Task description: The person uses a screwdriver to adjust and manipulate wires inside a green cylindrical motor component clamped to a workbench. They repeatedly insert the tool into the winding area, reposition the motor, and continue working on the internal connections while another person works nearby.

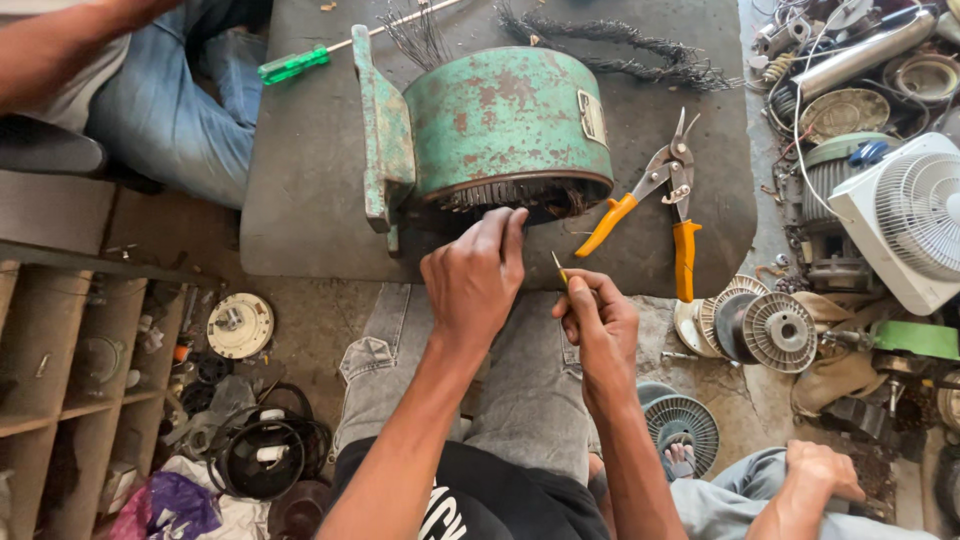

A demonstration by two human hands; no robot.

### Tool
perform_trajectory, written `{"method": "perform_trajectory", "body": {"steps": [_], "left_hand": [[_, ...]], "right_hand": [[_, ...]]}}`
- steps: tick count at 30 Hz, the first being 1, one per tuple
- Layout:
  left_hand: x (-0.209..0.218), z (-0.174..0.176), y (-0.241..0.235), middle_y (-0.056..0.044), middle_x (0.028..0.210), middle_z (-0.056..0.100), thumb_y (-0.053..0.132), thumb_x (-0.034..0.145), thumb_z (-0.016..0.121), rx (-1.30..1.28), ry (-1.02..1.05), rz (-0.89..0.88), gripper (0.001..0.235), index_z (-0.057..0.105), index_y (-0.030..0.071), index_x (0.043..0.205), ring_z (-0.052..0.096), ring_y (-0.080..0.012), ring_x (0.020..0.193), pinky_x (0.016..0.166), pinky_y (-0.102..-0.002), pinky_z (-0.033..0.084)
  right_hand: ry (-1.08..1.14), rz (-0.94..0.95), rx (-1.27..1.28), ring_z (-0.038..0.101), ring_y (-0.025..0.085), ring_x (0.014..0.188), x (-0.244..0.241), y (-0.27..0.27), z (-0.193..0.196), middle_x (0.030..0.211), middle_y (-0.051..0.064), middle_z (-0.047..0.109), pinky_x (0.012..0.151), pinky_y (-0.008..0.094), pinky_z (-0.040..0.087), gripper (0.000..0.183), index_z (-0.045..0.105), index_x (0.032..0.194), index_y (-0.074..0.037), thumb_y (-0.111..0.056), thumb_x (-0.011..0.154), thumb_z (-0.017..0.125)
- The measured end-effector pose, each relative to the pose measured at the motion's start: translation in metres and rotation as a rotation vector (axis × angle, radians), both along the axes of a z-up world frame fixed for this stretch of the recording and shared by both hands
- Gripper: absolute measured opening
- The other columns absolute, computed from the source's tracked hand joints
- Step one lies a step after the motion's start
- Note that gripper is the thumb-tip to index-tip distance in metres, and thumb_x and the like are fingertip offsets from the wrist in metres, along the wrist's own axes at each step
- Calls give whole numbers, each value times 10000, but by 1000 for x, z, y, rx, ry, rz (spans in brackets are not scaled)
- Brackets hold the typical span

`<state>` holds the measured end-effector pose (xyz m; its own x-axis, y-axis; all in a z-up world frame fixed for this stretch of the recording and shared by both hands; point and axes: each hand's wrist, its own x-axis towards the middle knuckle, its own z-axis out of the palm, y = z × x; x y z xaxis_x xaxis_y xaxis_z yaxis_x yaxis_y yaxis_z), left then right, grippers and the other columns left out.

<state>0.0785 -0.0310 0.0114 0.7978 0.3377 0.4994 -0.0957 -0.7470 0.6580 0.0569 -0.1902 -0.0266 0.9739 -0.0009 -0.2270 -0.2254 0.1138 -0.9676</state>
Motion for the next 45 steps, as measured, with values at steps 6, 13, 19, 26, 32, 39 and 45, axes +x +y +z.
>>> {"method": "perform_trajectory", "body": {"steps": [6, 13, 19, 26, 32, 39, 45], "left_hand": [[16, 6, -7, -131, 665, 645, 163, 1020, 650, -220, -51, 96, 170, 673, 42, 903, 641, -331, 579, 554, -444, 463], [14, 5, -14, -85, 581, 545, 161, 1014, 662, -538, -12, 108, 176, 720, -1, 974, 472, -137, 517, 527, -360, 421], [13, -4, -7, -47, 920, 773, 158, 1039, 623, -826, -38, 8, 231, 753, -19, 1110, 638, -48, 838, 769, -264, 531], [0, -3, 3, -48, 1009, 790, 217, 1018, 629, -917, 65, -59, 284, 758, -12, 1125, 669, -69, 918, 838, -253, 534], [-22, -1, 14, -54, 988, 802, 244, 1019, 621, -819, 147, -80, 288, 768, 2, 1071, 688, -79, 909, 841, -252, 536], [-52, -2, 33, 39, 678, 573, 260, 991, 653, -786, 262, -16, 289, 781, 11, 1064, 460, -34, 622, 540, -252, 390], [-53, -4, 43, 67, 649, 539, 280, 993, 659, -764, 215, -17, 293, 777, 18, 1050, 442, -12, 599, 518, -242, 368]], "right_hand": [[-7, 37, 9, 452, 39, 590, -1, 9, 4, 758, 21, 643, 526, 198, 359, 248, 689, 1160, -8, -202, 1035, 596], [-304, 98, -118, 563, 59, 863, 15, 23, 10, 994, -7, 654, 768, 234, 485, 257, 596, 1241, 2, -159, 1042, 620], [-253, -66, -481, 556, 66, 719, 34, 49, 14, 811, 34, 700, 665, 262, 490, 280, 741, 1157, 5, -202, 976, 685], [-183, -109, -442, 573, 48, 745, 34, 60, 19, 821, 29, 707, 692, 245, 502, 309, 753, 1183, -12, -217, 967, 670], [-8, -42, -377, 475, 49, 678, 29, 67, 16, 730, -35, 577, 577, 271, 406, 281, 779, 1060, -3, -244, 1002, 646], [82, -133, 4, 411, 24, 526, 28, 85, 12, 637, -79, 503, 467, 232, 308, 201, 694, 1079, -91, -264, 1007, 623], [89, -242, 147, 341, 19, 419, 39, 86, 7, 586, -103, 437, 380, 227, 244, 148, 729, 1002, -82, -223, 964, 704]]}}
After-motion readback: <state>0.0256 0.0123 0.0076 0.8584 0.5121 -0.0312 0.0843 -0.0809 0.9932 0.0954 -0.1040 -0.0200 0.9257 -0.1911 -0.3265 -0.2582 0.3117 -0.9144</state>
